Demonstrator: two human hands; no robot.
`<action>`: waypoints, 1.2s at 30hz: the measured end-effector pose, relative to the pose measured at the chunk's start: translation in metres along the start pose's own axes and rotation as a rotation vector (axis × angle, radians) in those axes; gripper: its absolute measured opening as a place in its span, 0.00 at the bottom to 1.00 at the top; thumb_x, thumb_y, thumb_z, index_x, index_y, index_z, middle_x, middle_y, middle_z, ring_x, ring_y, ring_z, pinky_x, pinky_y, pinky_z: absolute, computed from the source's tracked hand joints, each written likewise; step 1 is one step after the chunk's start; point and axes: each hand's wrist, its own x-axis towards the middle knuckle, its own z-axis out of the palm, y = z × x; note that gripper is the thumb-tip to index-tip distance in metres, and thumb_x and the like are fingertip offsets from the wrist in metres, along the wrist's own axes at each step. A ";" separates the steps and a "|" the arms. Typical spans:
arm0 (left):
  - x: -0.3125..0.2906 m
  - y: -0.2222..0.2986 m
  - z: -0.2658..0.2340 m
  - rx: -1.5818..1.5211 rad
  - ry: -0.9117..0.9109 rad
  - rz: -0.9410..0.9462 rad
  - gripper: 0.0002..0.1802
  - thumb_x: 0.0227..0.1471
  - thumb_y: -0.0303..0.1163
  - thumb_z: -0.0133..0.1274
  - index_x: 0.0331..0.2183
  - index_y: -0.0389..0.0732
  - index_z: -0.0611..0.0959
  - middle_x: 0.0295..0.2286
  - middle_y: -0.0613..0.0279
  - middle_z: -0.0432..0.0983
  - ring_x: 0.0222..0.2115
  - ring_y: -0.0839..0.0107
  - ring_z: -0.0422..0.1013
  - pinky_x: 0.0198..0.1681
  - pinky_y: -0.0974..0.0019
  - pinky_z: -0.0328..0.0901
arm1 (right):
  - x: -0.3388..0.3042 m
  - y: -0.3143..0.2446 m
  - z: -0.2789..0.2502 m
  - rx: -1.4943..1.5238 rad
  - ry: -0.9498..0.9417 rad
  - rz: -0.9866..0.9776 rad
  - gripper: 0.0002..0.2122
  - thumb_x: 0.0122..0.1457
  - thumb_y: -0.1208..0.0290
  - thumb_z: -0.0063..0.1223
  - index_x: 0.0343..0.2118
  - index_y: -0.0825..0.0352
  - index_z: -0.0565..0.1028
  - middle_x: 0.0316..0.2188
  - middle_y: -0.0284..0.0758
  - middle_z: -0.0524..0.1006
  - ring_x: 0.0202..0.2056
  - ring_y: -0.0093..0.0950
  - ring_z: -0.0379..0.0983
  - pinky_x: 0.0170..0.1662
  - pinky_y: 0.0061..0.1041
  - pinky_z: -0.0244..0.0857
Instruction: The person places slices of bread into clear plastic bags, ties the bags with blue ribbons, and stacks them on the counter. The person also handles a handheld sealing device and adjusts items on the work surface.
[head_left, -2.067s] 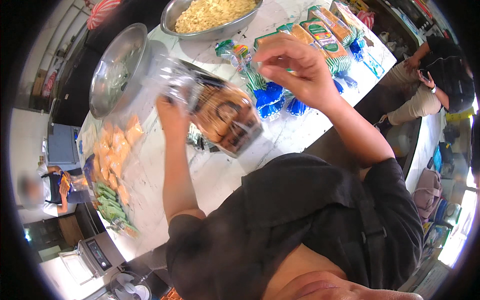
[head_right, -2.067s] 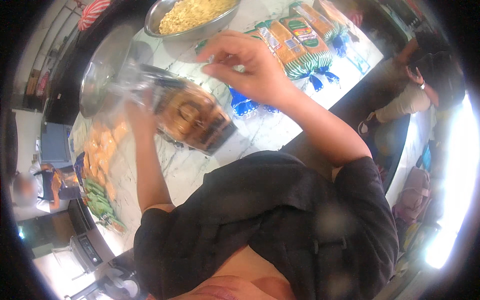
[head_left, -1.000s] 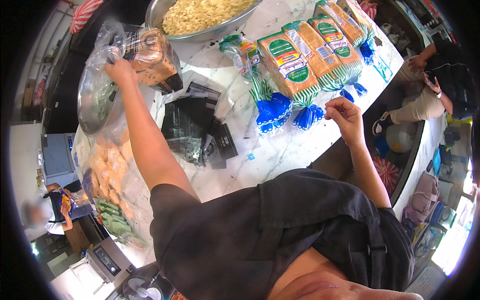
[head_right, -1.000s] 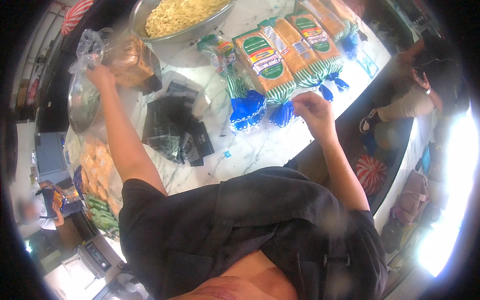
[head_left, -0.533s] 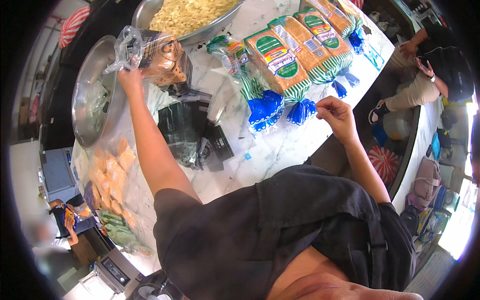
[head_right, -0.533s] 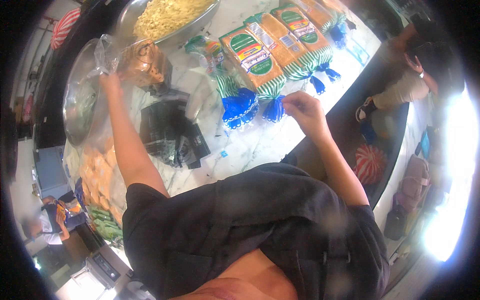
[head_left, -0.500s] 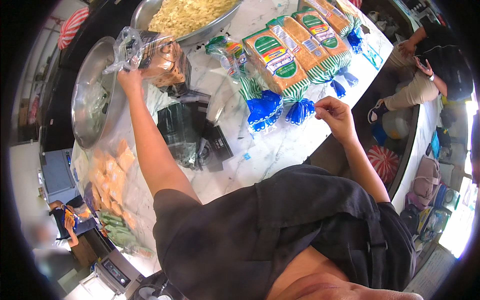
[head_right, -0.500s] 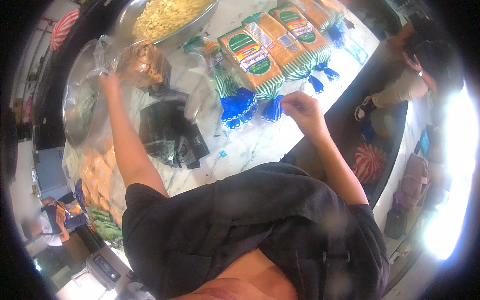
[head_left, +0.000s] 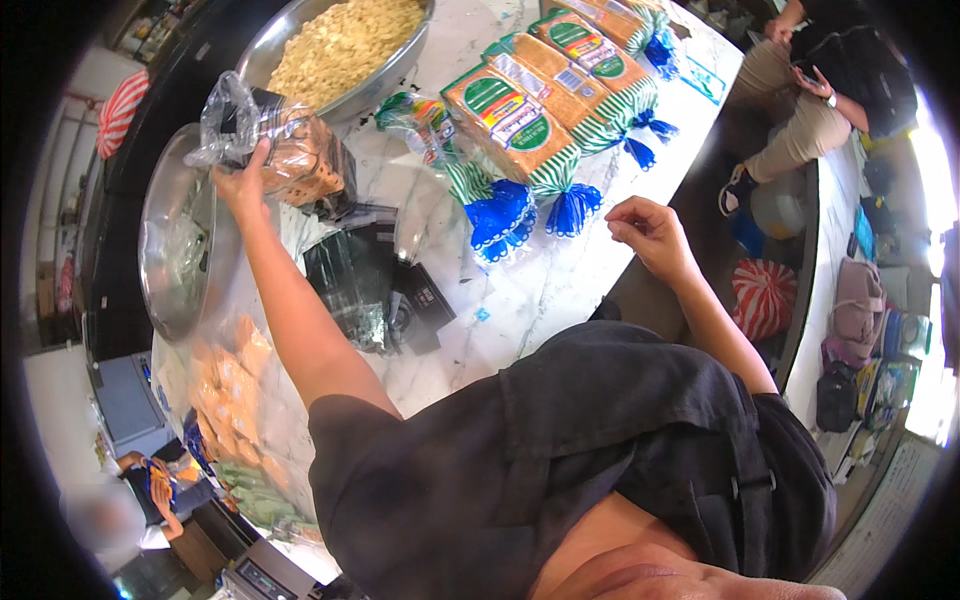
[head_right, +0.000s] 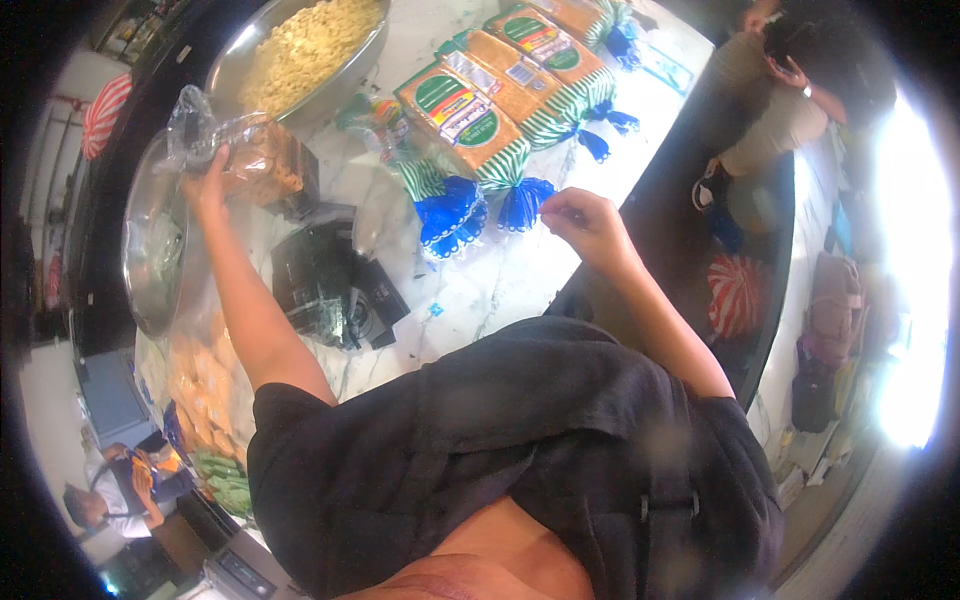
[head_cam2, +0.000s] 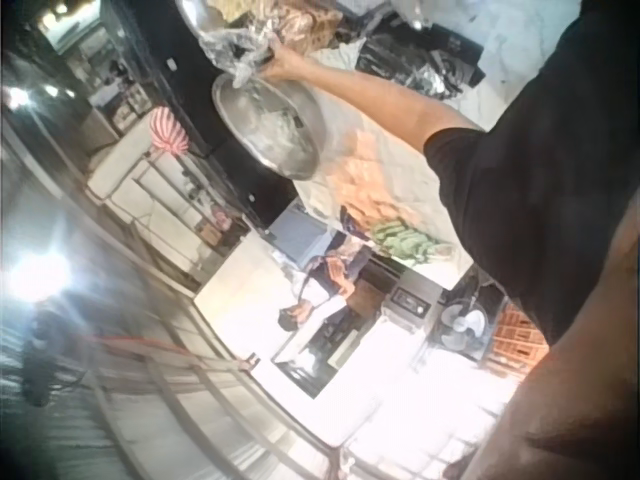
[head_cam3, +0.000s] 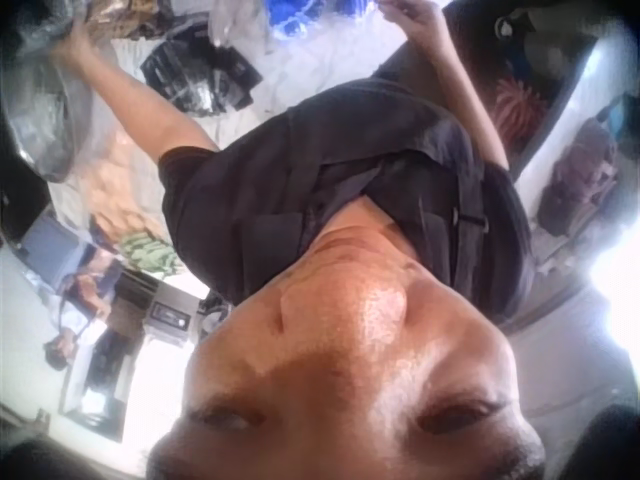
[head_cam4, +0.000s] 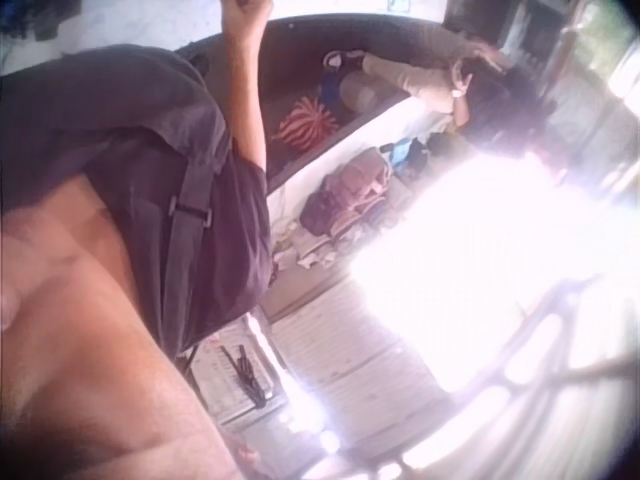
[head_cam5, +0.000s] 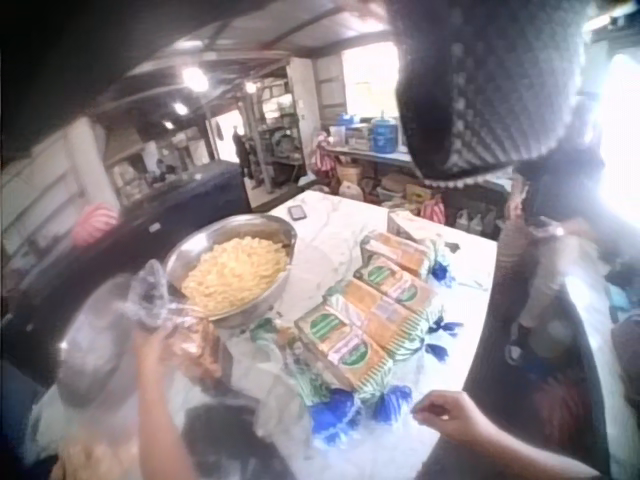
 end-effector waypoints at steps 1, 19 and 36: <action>-0.005 0.002 0.001 0.087 0.039 0.010 0.54 0.29 0.37 0.74 0.55 0.27 0.64 0.51 0.44 0.67 0.50 0.59 0.66 0.56 0.60 0.60 | -0.004 0.001 -0.001 -0.010 0.007 0.001 0.06 0.54 0.78 0.56 0.35 0.71 0.77 0.31 0.33 0.78 0.32 0.20 0.72 0.38 0.21 0.67; -0.068 -0.010 0.007 0.716 0.505 0.310 0.68 0.29 0.66 0.66 0.59 0.29 0.57 0.56 0.37 0.56 0.57 0.41 0.54 0.60 0.44 0.50 | -0.046 0.009 -0.006 -0.151 0.078 -0.123 0.05 0.54 0.78 0.57 0.34 0.69 0.77 0.29 0.34 0.78 0.31 0.22 0.74 0.37 0.22 0.69; -0.328 0.026 0.195 -0.236 -0.690 0.496 0.25 0.56 0.25 0.48 0.56 0.37 0.66 0.38 0.58 0.69 0.35 0.69 0.68 0.38 0.68 0.65 | -0.188 0.061 -0.045 -0.203 0.406 0.006 0.05 0.50 0.73 0.56 0.30 0.67 0.78 0.27 0.37 0.79 0.32 0.31 0.77 0.37 0.29 0.69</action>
